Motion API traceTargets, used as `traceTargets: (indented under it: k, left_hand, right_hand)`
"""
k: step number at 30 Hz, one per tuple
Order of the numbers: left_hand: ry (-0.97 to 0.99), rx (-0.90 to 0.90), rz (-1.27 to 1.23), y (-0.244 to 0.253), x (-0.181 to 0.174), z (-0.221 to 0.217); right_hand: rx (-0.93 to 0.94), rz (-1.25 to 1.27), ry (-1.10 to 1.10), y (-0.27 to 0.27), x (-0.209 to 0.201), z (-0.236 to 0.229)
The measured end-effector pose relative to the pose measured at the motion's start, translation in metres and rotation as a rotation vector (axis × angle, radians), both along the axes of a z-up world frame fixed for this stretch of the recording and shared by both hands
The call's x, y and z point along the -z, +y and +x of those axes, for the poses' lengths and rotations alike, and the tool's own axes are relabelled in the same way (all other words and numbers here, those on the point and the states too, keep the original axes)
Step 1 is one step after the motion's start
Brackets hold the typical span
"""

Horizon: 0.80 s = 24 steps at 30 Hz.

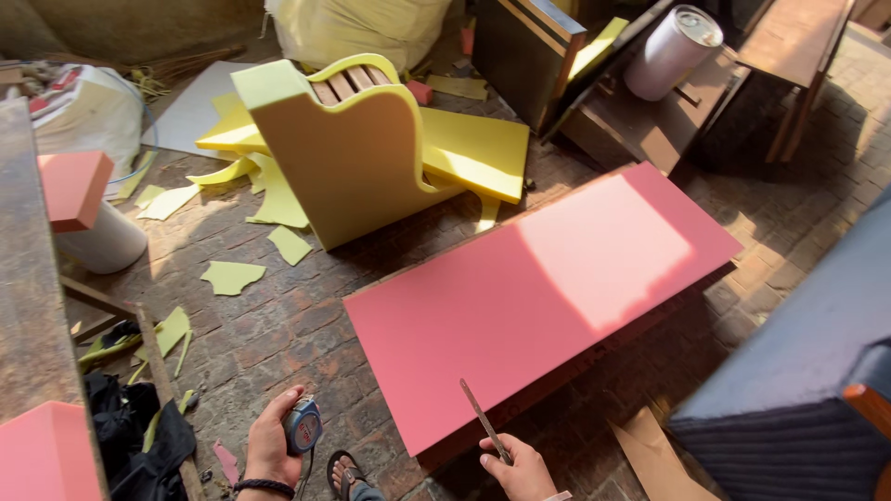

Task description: The person measures a pink foam sheet with a tape measure and a straight edge, then cuts it into smaller rectangular pieces using a utility knife. The person repeats the measuring and cutting process on the resulting pieces.

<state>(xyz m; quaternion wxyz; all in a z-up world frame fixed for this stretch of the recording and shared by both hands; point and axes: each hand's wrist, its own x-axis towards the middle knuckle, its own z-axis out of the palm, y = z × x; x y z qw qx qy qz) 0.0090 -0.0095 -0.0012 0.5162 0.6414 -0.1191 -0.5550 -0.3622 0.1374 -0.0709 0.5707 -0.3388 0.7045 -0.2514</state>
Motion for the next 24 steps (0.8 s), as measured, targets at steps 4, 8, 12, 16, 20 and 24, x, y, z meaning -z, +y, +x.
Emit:
traceTargets:
  k: [4,8,12,16,20,24]
  left_hand:
    - [0.004,-0.075,-0.027,-0.033,-0.006,0.059]
    - [0.016,-0.17,-0.08,-0.063,-0.026,0.133]
    - [-0.025,-0.269,-0.114,-0.084,-0.049,0.216]
    - [-0.277,-0.337,-0.05,-0.078,-0.061,0.287]
    - [-0.752,-0.327,0.007,-0.036,-0.069,0.333]
    - [-0.823,-0.414,0.113,0.016,-0.062,0.359]
  right_hand:
    - [-0.044,0.042,-0.008,-0.057,-0.019,0.046]
    - [-0.148,-0.044,0.05,-0.123,-0.036,0.11]
    - [-0.235,-0.089,0.03,-0.19,-0.055,0.183]
    - [-0.429,-0.064,0.052,-0.234,-0.075,0.247]
    - [-0.603,-0.087,-0.042,-0.268,-0.088,0.305]
    - [-0.766,-0.194,-0.121,-0.303,-0.085,0.353]
